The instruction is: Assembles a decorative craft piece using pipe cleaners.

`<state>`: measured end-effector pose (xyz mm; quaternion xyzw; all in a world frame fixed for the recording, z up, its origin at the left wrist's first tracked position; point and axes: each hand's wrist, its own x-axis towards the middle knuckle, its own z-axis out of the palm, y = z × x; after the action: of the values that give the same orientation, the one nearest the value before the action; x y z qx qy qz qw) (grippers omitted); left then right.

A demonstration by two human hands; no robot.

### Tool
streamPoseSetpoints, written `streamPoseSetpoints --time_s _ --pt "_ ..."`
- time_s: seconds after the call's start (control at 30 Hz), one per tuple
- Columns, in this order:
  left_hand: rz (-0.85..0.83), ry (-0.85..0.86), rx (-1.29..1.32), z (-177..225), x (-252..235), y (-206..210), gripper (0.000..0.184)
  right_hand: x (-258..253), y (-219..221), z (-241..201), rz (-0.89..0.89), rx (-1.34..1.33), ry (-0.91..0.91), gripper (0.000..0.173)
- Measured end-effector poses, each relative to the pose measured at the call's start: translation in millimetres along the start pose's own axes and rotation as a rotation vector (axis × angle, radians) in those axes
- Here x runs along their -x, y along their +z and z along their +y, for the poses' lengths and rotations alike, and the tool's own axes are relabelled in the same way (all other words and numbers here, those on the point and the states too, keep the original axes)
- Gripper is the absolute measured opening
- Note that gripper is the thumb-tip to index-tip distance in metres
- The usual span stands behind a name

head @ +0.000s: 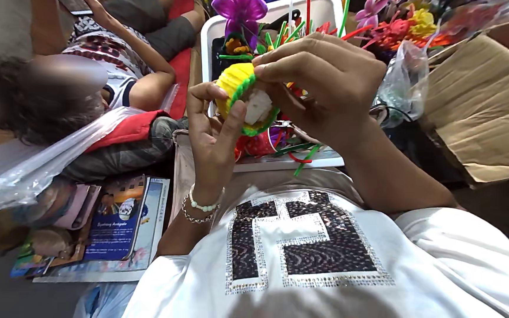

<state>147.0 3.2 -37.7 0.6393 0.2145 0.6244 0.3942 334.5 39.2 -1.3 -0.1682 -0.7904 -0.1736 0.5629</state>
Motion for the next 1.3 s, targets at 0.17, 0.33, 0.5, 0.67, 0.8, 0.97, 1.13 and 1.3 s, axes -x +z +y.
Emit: streamPoseSetpoints --time_s 0.17,0.33,0.5,0.67,0.8,0.97,1.13,1.3 --pt "0.070 0.085 0.029 -4 2 8 0.027 3 3 -4 0.041 0.023 0.037 0.013" --pt "0.133 0.176 0.093 -11 4 14 0.025 4 6 -10 0.095 0.025 0.068 0.014" --pt "0.049 0.117 0.160 -10 1 7 0.024 3 5 -13 0.101 -0.012 0.073 0.012" --pt "-0.039 0.016 0.205 -4 -2 -3 0.021 1 1 -12 0.033 -0.023 0.064 0.015" --pt "-0.014 -0.035 0.249 -3 0 -3 0.018 -1 -3 -8 0.001 -0.098 0.111 0.017" --pt "0.033 0.024 0.315 -9 1 5 0.016 -1 -3 -6 0.063 -0.150 0.174 0.009" --pt "0.072 0.129 0.321 -12 1 9 0.020 2 -1 -10 0.079 -0.120 0.156 0.013" --pt "0.073 0.188 0.240 -19 1 10 0.033 2 0 -13 0.109 -0.122 0.170 0.016"
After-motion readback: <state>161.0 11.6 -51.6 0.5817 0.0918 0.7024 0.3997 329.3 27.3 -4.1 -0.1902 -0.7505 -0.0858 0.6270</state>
